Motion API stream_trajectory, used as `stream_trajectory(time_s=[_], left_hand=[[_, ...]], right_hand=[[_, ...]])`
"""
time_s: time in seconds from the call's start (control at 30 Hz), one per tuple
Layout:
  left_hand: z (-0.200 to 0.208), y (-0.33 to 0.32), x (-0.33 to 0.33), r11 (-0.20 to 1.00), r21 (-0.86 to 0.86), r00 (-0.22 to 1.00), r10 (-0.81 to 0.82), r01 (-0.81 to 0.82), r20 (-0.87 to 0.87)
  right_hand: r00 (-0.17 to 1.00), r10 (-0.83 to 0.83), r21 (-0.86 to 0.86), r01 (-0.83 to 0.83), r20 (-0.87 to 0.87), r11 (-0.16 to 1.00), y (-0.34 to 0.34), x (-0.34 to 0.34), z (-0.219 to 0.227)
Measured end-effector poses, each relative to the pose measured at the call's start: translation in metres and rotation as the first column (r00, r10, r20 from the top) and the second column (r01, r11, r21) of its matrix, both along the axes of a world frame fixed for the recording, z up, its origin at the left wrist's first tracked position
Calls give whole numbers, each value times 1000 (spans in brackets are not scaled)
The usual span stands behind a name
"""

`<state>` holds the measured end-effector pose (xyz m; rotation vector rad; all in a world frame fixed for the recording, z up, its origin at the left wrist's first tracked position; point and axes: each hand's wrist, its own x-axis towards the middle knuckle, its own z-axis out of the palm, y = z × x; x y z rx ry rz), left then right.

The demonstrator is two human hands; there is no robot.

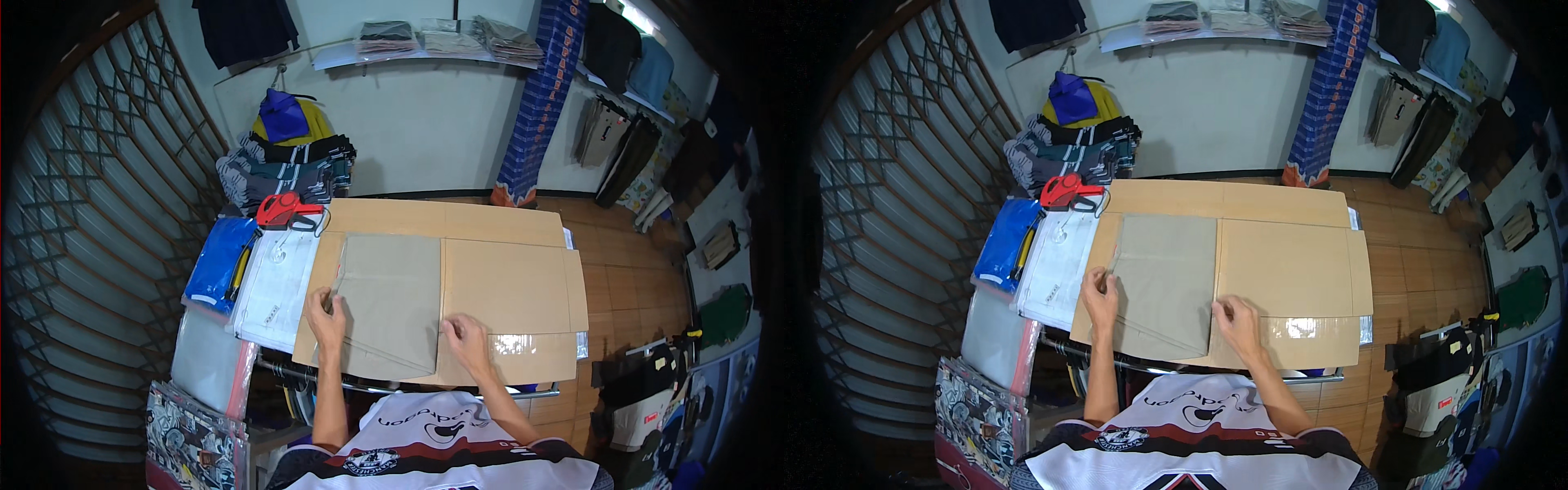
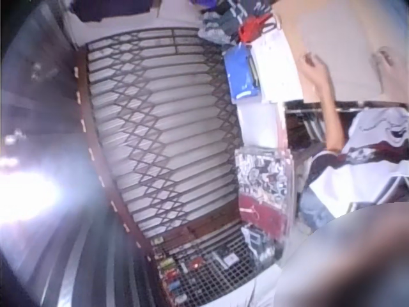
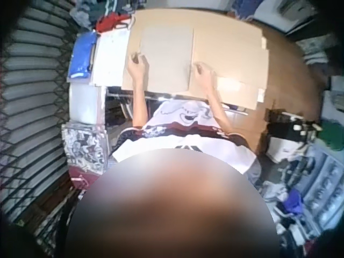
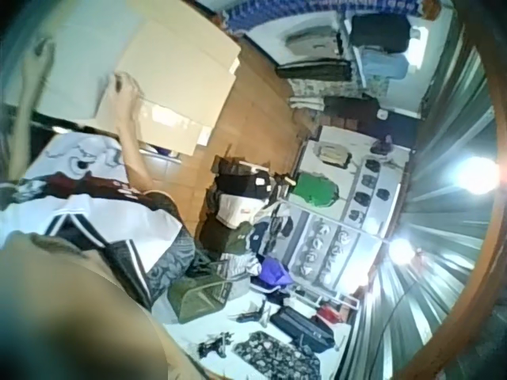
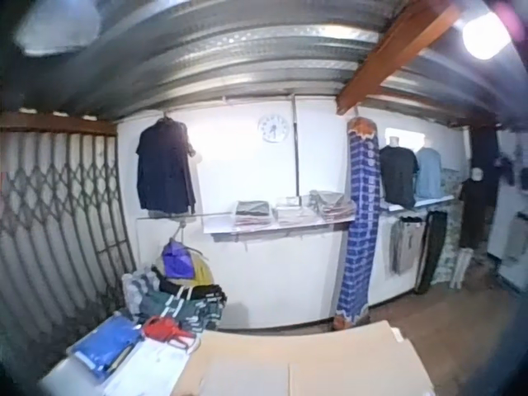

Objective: Folding shirts and pants and placing them into clear plastic zip-lock bags at a packing station.

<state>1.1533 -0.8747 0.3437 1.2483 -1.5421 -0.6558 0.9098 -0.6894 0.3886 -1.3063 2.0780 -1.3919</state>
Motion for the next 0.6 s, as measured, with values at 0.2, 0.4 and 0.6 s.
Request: stream_trajectory(time_s=[0.2, 0.4, 0.6], left_hand=[[12, 82, -35, 996, -28, 972, -76, 84, 223], [11, 112, -44, 933, 356, 932, -175, 54, 316], [18, 80, -35, 901, 432, 933, -181, 30, 311]], right_hand=[[962, 202, -50, -215, -182, 975, -108, -24, -13], [820, 239, 31, -261, -520, 965, -175, -38, -45], [778, 236, 190, -152, -583, 970, -155, -32, -51]])
